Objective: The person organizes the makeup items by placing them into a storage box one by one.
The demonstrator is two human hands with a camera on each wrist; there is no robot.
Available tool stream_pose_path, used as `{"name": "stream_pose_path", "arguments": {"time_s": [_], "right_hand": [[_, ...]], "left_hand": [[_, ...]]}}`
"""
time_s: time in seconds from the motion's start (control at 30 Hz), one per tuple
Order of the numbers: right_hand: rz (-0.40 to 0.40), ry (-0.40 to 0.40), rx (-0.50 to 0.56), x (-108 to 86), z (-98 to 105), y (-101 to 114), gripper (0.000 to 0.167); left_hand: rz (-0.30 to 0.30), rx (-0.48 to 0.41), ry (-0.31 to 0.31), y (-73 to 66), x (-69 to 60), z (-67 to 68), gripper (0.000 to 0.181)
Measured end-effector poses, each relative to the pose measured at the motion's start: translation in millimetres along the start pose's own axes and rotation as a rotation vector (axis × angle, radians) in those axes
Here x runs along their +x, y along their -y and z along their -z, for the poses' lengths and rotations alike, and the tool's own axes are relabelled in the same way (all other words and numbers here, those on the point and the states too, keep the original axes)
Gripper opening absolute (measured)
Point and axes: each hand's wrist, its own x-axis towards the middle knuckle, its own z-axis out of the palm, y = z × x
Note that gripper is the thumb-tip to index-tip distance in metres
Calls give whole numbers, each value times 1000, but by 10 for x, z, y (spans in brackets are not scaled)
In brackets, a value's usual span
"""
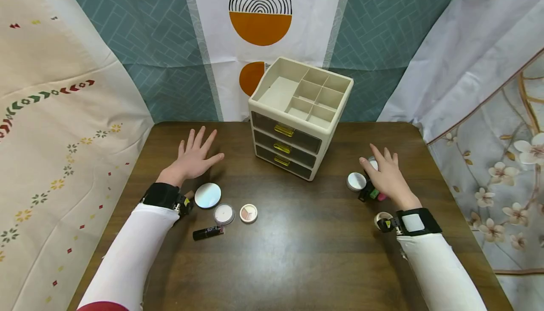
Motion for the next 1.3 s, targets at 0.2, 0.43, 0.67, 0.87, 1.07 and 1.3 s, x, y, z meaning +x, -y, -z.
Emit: {"name": "stream_pose_path", "arguments": {"time_s": [0.2,0.43,0.67,0.87,1.07,1.3], "right_hand": [[-16,-71,305,-52,60,415,75],[-7,-48,746,-81,152,944,71],[36,-80,878,-54,60,1504,77],[62,-137,881,-40,-105,1690,80],[108,-163,869,-57,-140,1703,76],[107,-156,825,-56,-53,1665,74]], "left_hand": [[-42,-104,-95,-227,92,76,87],[-7,-471,-231,-743,217,247,73],[39,-1045,-327,-1335,377,413,67],[-1,-1099,-330,-1574,479,382,62],[47,-1055,-314,-1594,510,334,65],[46,-1097,-369,-1617,524,335,62]]}}
